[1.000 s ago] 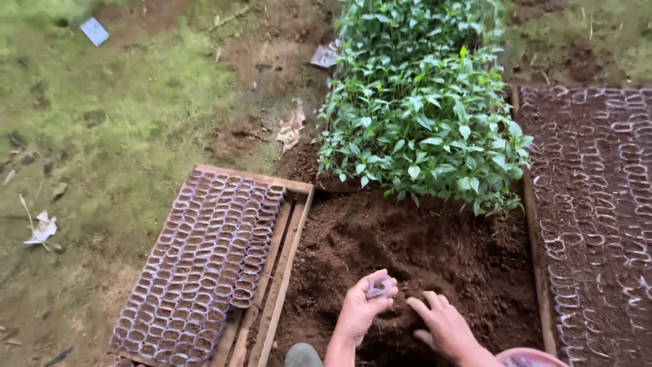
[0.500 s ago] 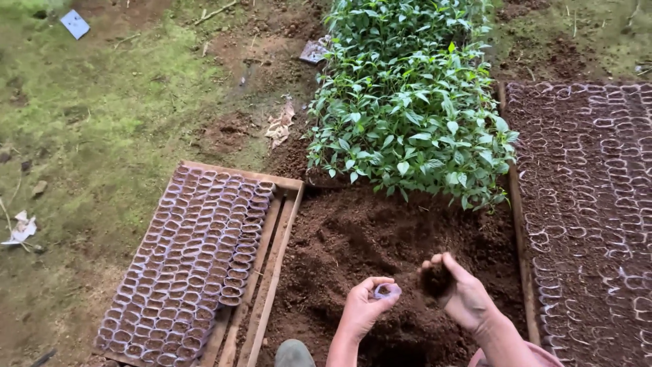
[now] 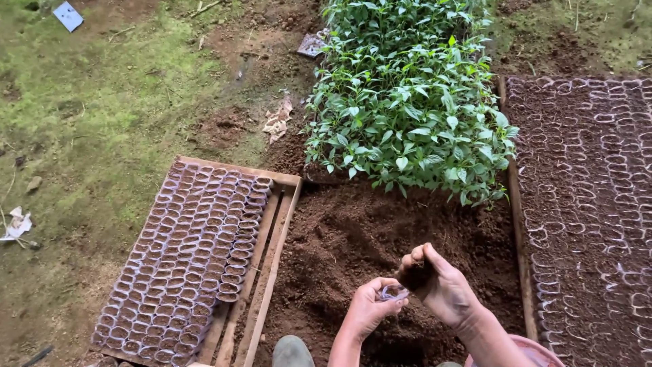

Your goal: The person fills small plastic seedling pots with soil from a large pile on the ground. They scoop soil with their hands, pack it into the pots, and place the filled pots into a wooden tray.

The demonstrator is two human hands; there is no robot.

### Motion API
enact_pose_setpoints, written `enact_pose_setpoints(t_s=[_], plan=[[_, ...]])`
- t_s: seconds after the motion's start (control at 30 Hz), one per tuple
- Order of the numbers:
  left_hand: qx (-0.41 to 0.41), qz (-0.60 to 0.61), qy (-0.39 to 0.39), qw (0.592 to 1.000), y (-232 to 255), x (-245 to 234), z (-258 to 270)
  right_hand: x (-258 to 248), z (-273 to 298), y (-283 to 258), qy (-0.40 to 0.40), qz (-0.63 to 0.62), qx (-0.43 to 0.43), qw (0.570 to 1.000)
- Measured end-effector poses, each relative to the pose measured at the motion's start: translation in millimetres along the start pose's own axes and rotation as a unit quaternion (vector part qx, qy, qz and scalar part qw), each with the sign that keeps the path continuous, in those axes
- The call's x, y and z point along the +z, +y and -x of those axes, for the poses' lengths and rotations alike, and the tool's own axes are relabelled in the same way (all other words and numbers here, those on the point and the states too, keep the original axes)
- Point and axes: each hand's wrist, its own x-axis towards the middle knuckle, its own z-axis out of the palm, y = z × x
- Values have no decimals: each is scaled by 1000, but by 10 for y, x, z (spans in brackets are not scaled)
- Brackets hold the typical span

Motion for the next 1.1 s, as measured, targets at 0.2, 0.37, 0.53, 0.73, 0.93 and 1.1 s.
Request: enact_pose_setpoints(t_s=[0.2, 0.37, 0.53, 0.73, 0.93, 1.1], plan=[[18, -13, -25, 999, -43, -4, -31, 44, 10, 26, -20, 38, -24, 999], [17, -19, -16, 1000, -73, -17, -55, 45, 7, 33, -38, 51, -35, 997], [2, -40, -18, 999, 48, -9, 9, 38, 12, 34, -46, 43, -34, 997], [17, -38, -31, 999, 107, 3, 45, 94, 38, 33, -55, 60, -45, 996], [13, -30, -25, 999, 80, 17, 30, 157, 74, 54, -42, 96, -41, 994], [-16, -24, -3, 1000, 116, 69, 26, 291, 204, 3, -51, 172, -52, 982]])
